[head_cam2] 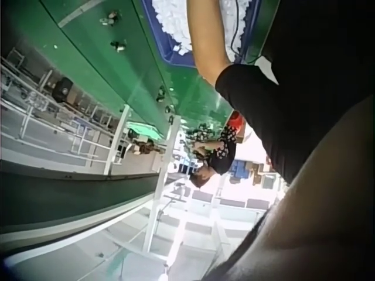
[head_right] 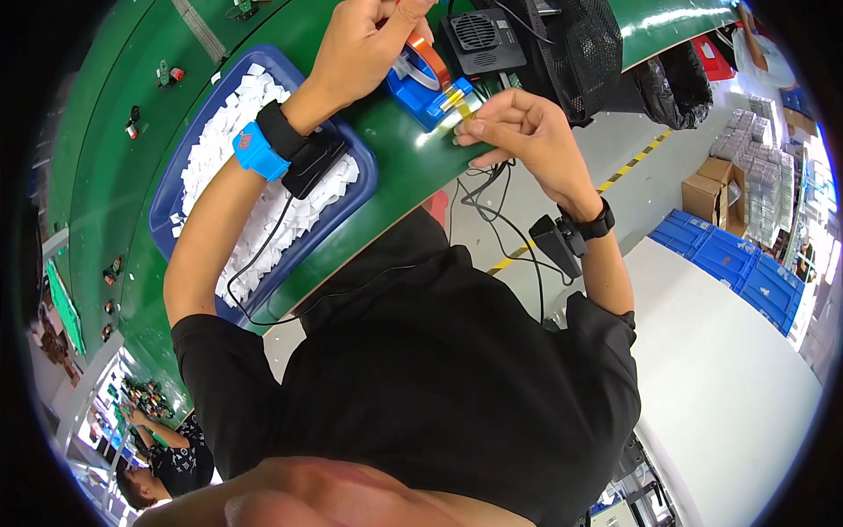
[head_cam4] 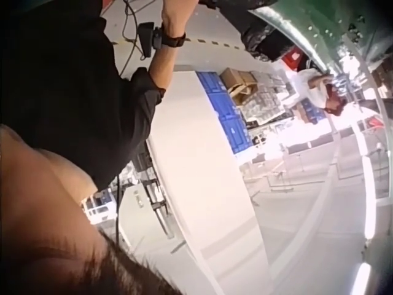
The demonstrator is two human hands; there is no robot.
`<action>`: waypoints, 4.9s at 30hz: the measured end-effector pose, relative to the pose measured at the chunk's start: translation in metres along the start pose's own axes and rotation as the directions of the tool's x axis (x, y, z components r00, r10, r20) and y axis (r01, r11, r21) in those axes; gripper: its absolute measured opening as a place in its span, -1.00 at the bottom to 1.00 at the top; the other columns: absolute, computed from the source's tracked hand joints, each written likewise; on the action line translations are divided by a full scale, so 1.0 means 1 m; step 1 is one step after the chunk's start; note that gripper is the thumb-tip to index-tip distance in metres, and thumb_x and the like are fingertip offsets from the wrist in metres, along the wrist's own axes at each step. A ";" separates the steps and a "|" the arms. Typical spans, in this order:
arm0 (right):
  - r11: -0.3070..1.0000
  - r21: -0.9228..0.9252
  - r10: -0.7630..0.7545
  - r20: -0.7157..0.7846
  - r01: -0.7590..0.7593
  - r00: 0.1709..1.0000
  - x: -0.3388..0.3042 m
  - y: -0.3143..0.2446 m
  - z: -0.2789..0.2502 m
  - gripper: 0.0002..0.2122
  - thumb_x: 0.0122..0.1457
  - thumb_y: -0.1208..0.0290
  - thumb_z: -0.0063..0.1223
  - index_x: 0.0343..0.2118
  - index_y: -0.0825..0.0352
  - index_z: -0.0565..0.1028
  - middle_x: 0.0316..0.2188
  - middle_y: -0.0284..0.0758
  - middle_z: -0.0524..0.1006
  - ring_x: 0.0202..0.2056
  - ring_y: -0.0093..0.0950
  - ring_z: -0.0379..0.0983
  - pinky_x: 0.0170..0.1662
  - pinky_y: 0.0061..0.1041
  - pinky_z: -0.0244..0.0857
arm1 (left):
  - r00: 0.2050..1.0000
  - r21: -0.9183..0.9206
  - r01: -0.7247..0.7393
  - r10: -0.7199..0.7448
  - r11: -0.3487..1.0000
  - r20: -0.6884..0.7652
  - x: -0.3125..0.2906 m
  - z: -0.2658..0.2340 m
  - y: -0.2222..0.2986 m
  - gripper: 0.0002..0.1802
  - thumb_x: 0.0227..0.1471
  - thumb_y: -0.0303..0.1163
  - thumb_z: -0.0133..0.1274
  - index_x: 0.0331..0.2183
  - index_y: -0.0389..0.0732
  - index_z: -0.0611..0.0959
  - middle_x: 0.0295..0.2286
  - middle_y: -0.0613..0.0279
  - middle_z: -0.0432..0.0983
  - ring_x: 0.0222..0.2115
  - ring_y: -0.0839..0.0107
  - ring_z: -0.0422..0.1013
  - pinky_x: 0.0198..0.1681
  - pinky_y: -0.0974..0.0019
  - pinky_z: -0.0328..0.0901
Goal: The person picks up a battery and a circuit board, wraps tape from a dispenser around them, and places the assembly on the table, repeating the process.
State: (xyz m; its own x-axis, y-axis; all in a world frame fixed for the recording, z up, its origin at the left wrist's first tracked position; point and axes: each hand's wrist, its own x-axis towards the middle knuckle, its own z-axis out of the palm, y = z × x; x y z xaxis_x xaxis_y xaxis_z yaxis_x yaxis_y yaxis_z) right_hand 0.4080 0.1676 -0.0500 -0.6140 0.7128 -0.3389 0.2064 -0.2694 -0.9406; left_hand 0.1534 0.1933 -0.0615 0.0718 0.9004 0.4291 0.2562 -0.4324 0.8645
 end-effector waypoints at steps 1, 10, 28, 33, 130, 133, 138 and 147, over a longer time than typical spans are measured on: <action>1.000 0.030 -0.008 -0.002 0.008 1.000 0.000 0.000 0.002 -0.82 0.27 0.50 0.11 -0.12 0.46 0.47 -0.25 -0.28 0.59 -0.15 -0.47 0.60 -0.21 -0.54 0.61 | 1.000 0.001 0.012 -0.012 1.000 0.009 0.000 0.000 -0.001 -0.64 0.31 -0.12 0.01 -0.30 -0.25 0.59 -0.60 0.31 0.59 -0.66 0.68 0.34 -0.61 0.48 0.13; 0.997 0.042 -0.057 -0.064 0.060 0.996 -0.003 -0.004 0.018 -0.82 0.33 0.43 0.05 -0.23 0.48 0.53 -0.35 -0.30 0.56 -0.33 -0.54 0.56 -0.27 -0.53 0.60 | 1.000 -0.009 -0.014 0.014 1.000 -0.021 0.000 -0.002 0.010 -0.63 0.31 -0.12 0.00 -0.31 -0.26 0.59 -0.62 0.32 0.57 -0.69 0.69 0.28 -0.63 0.47 0.08; 0.963 -0.071 -0.271 -0.213 0.262 0.939 0.016 0.040 0.027 -0.86 0.32 0.49 0.06 -0.25 0.50 0.55 -0.37 -0.31 0.53 -0.33 -0.54 0.54 -0.27 -0.51 0.60 | 0.998 0.012 -0.056 0.056 0.998 -0.004 0.001 0.003 -0.001 -0.59 0.32 -0.12 -0.02 -0.40 -0.27 0.59 -0.69 0.35 0.48 -0.70 0.70 0.24 -0.65 0.45 0.05; 0.950 -0.129 -0.307 -0.229 0.284 0.924 0.015 0.044 0.031 -0.87 0.31 0.53 0.07 -0.25 0.52 0.55 -0.35 -0.28 0.54 -0.32 -0.52 0.55 -0.26 -0.52 0.60 | 0.999 0.001 0.010 -0.010 1.000 0.046 0.001 -0.002 -0.005 -0.67 0.31 -0.20 0.00 -0.34 -0.29 0.57 -0.59 0.28 0.53 -0.64 0.64 0.31 -0.59 0.47 0.15; 0.842 0.466 -0.450 0.326 0.273 0.832 0.023 -0.077 0.195 -0.61 0.17 0.73 0.14 -0.16 0.31 0.12 -0.43 -0.09 0.61 -0.41 -0.40 0.61 -0.35 -0.50 0.52 | 0.956 0.382 0.031 0.084 0.924 -0.282 -0.183 -0.125 0.138 -0.69 -0.02 -0.63 0.25 -0.17 -0.30 0.62 -0.37 0.12 0.63 -0.42 0.30 0.61 -0.36 0.38 0.49; 0.827 0.519 -0.425 0.330 0.214 0.843 0.024 -0.074 0.199 -0.62 0.18 0.73 0.14 -0.17 0.31 0.12 -0.42 -0.08 0.61 -0.41 -0.41 0.61 -0.35 -0.51 0.52 | 0.919 0.414 0.002 0.161 0.910 -0.360 -0.182 -0.112 0.134 -0.68 -0.04 -0.66 0.26 -0.17 -0.33 0.63 -0.36 0.10 0.64 -0.41 0.29 0.61 -0.36 0.38 0.49; 0.768 0.520 -0.546 0.228 0.374 0.806 0.022 -0.066 0.211 -0.63 0.18 0.72 0.14 -0.19 0.31 0.13 -0.43 -0.09 0.61 -0.42 -0.43 0.61 -0.39 -0.54 0.51 | 0.886 0.279 -0.030 0.155 0.960 -0.436 -0.182 -0.109 0.133 -0.69 -0.06 -0.67 0.28 -0.19 -0.35 0.64 -0.36 0.10 0.65 -0.39 0.29 0.63 -0.33 0.40 0.50; 0.813 0.490 -0.462 0.213 0.315 0.861 0.018 -0.067 0.214 -0.60 0.16 0.68 0.21 -0.20 0.30 0.13 -0.48 -0.11 0.60 -0.45 -0.46 0.61 -0.43 -0.59 0.47 | 0.935 0.241 0.035 0.053 0.970 -0.351 -0.188 -0.112 0.136 -0.62 0.01 -0.67 0.22 -0.08 -0.34 0.58 -0.34 0.09 0.64 -0.32 0.26 0.64 -0.26 0.37 0.52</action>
State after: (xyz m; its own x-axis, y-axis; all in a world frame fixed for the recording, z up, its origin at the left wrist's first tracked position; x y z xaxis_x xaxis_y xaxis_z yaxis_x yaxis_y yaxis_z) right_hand 0.2202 0.0600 0.0110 -0.7861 0.6006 0.1461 -0.3986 -0.3119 -0.8624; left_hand 0.0664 -0.0401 0.0044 -0.2574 0.8019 0.5392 0.4831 -0.3765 0.7905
